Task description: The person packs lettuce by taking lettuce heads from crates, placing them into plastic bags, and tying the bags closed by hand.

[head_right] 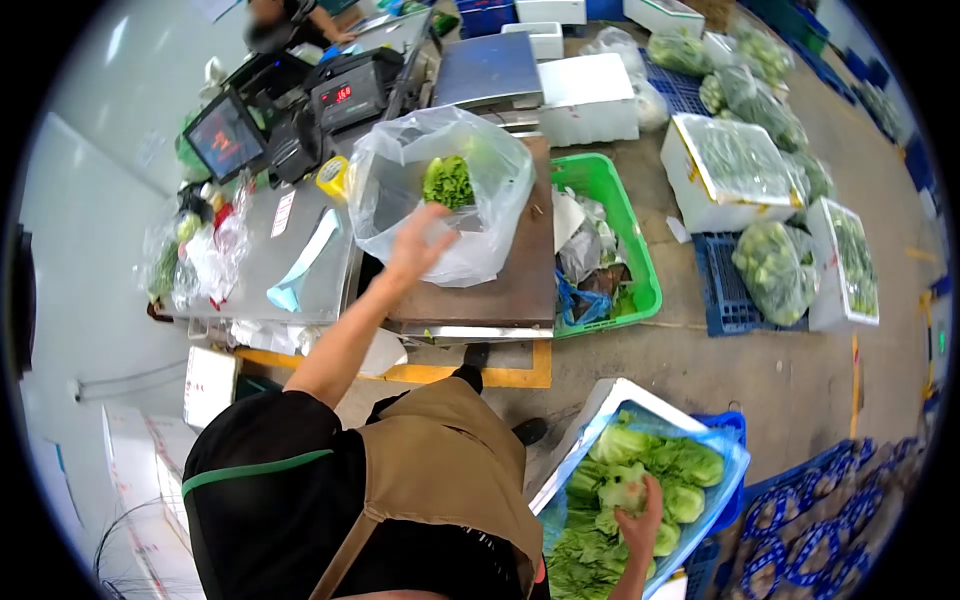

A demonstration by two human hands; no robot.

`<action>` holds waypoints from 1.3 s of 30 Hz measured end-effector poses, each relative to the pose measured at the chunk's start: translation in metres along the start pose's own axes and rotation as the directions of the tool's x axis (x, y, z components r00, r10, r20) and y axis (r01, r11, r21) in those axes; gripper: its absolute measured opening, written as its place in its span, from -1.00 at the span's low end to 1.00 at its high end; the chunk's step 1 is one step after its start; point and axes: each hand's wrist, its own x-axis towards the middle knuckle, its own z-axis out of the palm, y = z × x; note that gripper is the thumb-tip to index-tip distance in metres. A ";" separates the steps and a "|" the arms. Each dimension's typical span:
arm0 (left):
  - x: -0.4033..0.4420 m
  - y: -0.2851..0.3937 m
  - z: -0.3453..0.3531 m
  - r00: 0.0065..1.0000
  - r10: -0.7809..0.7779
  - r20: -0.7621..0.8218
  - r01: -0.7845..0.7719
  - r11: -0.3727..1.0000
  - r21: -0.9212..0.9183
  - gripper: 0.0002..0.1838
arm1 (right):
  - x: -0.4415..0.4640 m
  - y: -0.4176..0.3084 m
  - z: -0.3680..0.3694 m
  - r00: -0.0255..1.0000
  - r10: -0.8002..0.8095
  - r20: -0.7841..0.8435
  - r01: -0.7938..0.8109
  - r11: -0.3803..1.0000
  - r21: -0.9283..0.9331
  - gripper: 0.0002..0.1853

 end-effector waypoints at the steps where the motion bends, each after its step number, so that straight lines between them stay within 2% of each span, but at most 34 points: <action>1: 0.008 -0.029 -0.015 0.991 -0.136 0.009 0.136 0.991 0.009 -0.33 | 0.003 -0.022 -0.015 0.988 0.150 -0.047 -0.140 0.976 0.166 -0.14; 2: 0.009 -0.051 -0.026 0.974 -0.195 0.115 0.184 0.978 0.099 -0.19 | 0.008 -0.042 -0.030 0.950 0.303 -0.070 -0.265 0.906 0.330 -0.14; 4: 0.005 -0.086 -0.036 0.893 -0.333 0.304 0.253 0.928 0.273 0.09 | 0.023 -0.068 -0.054 0.954 0.253 -0.162 -0.151 0.870 0.469 -0.15; 7: -0.010 -0.104 -0.013 0.714 -0.368 0.596 0.128 0.905 0.405 0.36 | 0.059 -0.125 -0.079 0.977 0.098 -0.187 0.018 0.844 0.536 -0.11; 8: -0.018 -0.103 -0.002 0.722 -0.314 0.616 0.044 0.910 0.413 0.35 | 0.077 -0.144 -0.082 0.985 0.011 -0.172 0.076 0.867 0.493 -0.12; 10: -0.019 -0.098 0.012 0.601 -0.336 0.725 0.008 0.910 0.415 0.20 | 0.121 -0.207 -0.070 0.979 -0.026 -0.204 0.124 0.868 0.481 -0.08; 12: -0.016 -0.105 0.041 0.214 -0.430 0.877 0.027 0.900 0.434 -0.10 | 0.172 -0.271 -0.039 0.970 -0.119 -0.213 0.212 0.844 0.493 -0.05; 15: -0.027 -0.109 0.060 0.098 -0.203 0.974 0.225 0.958 0.177 -0.40 | 0.256 -0.339 0.024 0.938 -0.291 -0.189 0.346 0.751 0.562 -0.09; 16: -0.034 -0.110 0.061 0.253 -0.075 0.965 0.188 0.982 0.027 -0.43 | 0.286 -0.358 0.045 0.902 -0.421 -0.098 0.386 0.682 0.621 -0.10; 17: -0.041 -0.111 0.063 0.398 0.057 0.916 0.125 0.985 -0.116 -0.46 | 0.325 -0.370 0.064 0.755 -0.652 0.069 0.477 0.618 0.625 -0.09; 18: -0.047 -0.112 0.065 0.527 0.184 0.829 0.045 0.969 -0.244 -0.48 | 0.349 -0.386 0.100 0.779 -0.621 0.087 0.435 0.635 0.639 -0.09; 19: -0.047 -0.108 0.062 0.537 0.173 0.825 0.169 0.937 -0.307 -0.48 | 0.364 -0.413 0.134 0.746 -0.634 0.202 0.305 0.596 0.743 -0.10; 21: -0.035 -0.095 0.046 0.549 0.155 0.821 0.401 0.813 -0.421 -0.47 | 0.393 -0.452 0.203 0.707 -0.639 0.303 0.238 0.618 0.749 -0.22; 23: -0.025 -0.091 0.040 0.445 0.192 0.875 0.555 0.708 -0.437 -0.42 | 0.426 -0.466 0.260 0.448 -0.764 0.464 0.519 0.645 0.561 -0.21; 24: -0.022 -0.090 0.037 0.393 0.220 0.893 0.628 0.645 -0.435 -0.39 | 0.435 -0.469 0.287 0.326 -0.783 0.530 0.642 0.595 0.484 -0.21; 25: -0.021 -0.088 0.032 0.434 0.224 0.873 0.595 0.656 -0.464 -0.38 | 0.441 -0.468 0.310 0.201 -0.776 0.598 0.751 0.514 0.414 -0.20; 26: -0.022 -0.084 0.025 0.472 0.230 0.851 0.562 0.666 -0.491 -0.36 | 0.447 -0.457 0.331 0.065 -0.758 0.649 0.875 0.355 0.328 -0.23; 27: -0.024 -0.082 0.023 0.509 0.237 0.827 0.526 0.675 -0.517 -0.34 | 0.454 -0.440 0.353 -0.065 -0.706 0.705 0.954 0.164 0.253 -0.25; 28: -0.024 -0.084 0.024 0.476 0.270 0.837 0.527 0.675 -0.517 -0.34 | 0.461 -0.422 0.369 -0.183 -0.622 0.761 0.979 -0.049 0.196 -0.28; 31: -0.017 -0.089 0.001 0.373 0.291 0.881 0.566 0.681 -0.465 -0.34 | 0.455 -0.360 0.385 -0.282 -0.358 0.890 0.934 -0.313 0.171 -0.36; 34: -0.020 -0.095 -0.005 0.446 0.383 0.809 0.559 0.587 -0.586 -0.35 | 0.435 -0.302 0.383 -0.334 -0.052 0.941 0.930 -0.180 0.320 -0.46; 37: 0.002 -0.086 -0.017 0.224 0.506 0.833 0.574 0.622 -0.533 -0.42 | 0.417 -0.254 0.383 -0.371 -0.128 0.920 0.917 -0.207 0.341 -0.51; 39: -0.010 -0.073 -0.012 0.320 0.605 0.729 0.561 0.499 -0.660 -0.50 | 0.410 -0.243 0.388 -0.335 -0.171 0.926 0.929 -0.225 0.294 -0.59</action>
